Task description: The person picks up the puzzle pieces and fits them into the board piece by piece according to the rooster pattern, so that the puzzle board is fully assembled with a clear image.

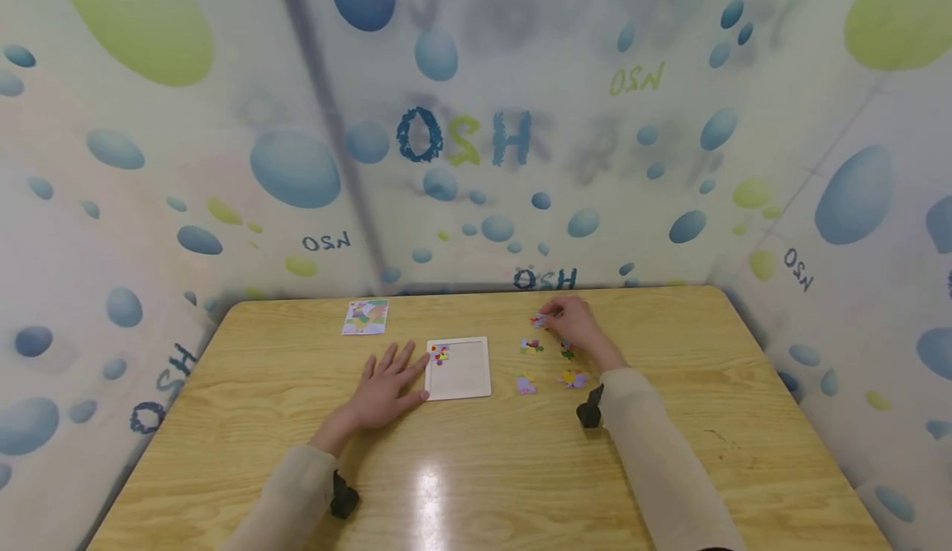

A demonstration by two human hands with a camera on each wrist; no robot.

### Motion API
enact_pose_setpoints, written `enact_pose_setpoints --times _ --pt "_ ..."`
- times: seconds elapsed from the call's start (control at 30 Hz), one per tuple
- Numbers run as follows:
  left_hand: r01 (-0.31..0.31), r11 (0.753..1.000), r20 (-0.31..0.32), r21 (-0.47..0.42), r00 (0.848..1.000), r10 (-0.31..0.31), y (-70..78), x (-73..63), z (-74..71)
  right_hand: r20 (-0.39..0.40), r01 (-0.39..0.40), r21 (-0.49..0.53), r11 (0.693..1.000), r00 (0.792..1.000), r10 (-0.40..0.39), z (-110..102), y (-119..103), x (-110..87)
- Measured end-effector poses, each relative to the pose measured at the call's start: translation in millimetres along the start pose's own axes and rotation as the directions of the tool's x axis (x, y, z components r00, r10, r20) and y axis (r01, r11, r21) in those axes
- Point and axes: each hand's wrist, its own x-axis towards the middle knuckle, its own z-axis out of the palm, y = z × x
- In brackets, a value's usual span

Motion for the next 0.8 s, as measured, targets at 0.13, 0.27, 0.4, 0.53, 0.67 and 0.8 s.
enact_pose_setpoints --times 0.13,0.27,0.4,0.53,0.67,0.8 --pt "-0.01 1.0 0.0 -0.011 1.0 0.01 0.6 -0.5 0.2 0.033 0.014 0.027 1.0 0.999 -0.015 8 -12 0.7" --pt "-0.009 1.0 -0.004 -0.008 1.0 0.009 1.4 -1.5 -0.3 0.08 0.058 0.052 0.997 0.995 -0.062 20 -25 2.8" --pt "-0.01 1.0 -0.014 -0.007 1.0 0.01 2.4 -2.1 -1.4 0.108 0.111 0.09 0.99 0.987 -0.121 33 -36 4.9" --pt "-0.019 1.0 -0.014 -0.007 1.0 0.019 2.3 -1.6 -0.5 0.111 0.159 0.096 0.983 0.979 -0.17 46 -45 6.7" --pt "-0.016 1.0 -0.01 0.0 1.0 0.016 1.4 -1.8 0.7 0.136 0.173 0.11 0.979 0.973 -0.188 57 -53 8.2" --pt "-0.012 1.0 -0.016 -0.007 1.0 0.012 0.4 -1.5 0.5 0.175 0.163 0.138 0.977 0.967 -0.186 67 -64 8.1"
